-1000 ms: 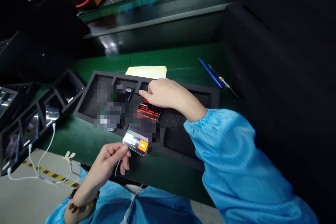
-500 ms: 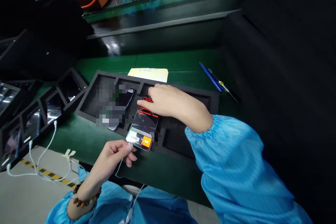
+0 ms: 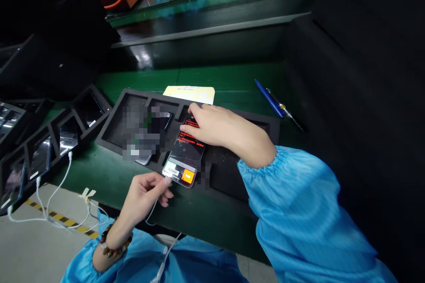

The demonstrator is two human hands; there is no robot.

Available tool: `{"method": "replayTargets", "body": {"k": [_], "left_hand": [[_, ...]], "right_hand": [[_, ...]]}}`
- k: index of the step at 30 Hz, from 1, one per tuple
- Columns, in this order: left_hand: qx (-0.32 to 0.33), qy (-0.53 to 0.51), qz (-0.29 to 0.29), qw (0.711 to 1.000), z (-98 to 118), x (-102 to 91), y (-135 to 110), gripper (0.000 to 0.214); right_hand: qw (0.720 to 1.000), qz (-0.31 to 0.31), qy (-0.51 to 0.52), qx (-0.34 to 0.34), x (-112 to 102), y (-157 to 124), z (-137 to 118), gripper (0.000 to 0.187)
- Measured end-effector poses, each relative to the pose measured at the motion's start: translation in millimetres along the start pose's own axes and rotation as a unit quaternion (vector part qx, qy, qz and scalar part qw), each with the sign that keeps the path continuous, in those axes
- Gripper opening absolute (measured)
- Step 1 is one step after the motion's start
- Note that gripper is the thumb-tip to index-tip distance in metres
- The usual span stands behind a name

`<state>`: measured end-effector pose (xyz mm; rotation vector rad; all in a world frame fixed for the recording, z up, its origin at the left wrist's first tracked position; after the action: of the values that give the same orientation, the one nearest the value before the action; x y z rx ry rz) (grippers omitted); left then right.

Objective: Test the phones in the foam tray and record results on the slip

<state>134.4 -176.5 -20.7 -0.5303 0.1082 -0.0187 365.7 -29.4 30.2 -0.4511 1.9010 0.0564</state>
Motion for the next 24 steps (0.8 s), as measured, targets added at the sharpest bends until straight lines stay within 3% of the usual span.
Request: {"method": "replayTargets", "body": {"k": [4,9,17,21,24], "left_hand": [[0.02,0.025,0.001,0.999,-6,-1.7,-3,0.073],[0.032,0.051,-0.023,0.998,-12,-3.9,-4,0.075],[0.045,0.06,-0.019,0.997,-15,-2.9,-4,0.076],[0.046,0.062,-0.022,0.997,-15,-3.5,-3,0.072],[0.048,0.062,-0.022,0.997,-15,-3.7,-3,0.068]], "right_hand": [[1.0,-0.015,0.013,0.007,-3,-3,-3,0.06],[0.999,-0.041,-0.02,0.008,-1,-8,-15,0.091],[0.998,-0.014,-0.052,-0.017,16,-15,-26,0.137],[0.997,-0.03,-0.073,0.0,17,-16,-29,0.141],[0.999,0.001,-0.032,-0.02,11,-11,-17,0.125]]}}
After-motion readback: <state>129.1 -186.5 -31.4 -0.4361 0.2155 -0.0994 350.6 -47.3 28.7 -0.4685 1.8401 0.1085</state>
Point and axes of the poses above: each hand's wrist, its own y-axis towards the middle knuckle, its own x-axis out of the palm, z = x × y, the point moved 1 cm from there along y, towards the middle knuckle, and after that the axes turned 9 degrees about z, right-handed, at the moved point
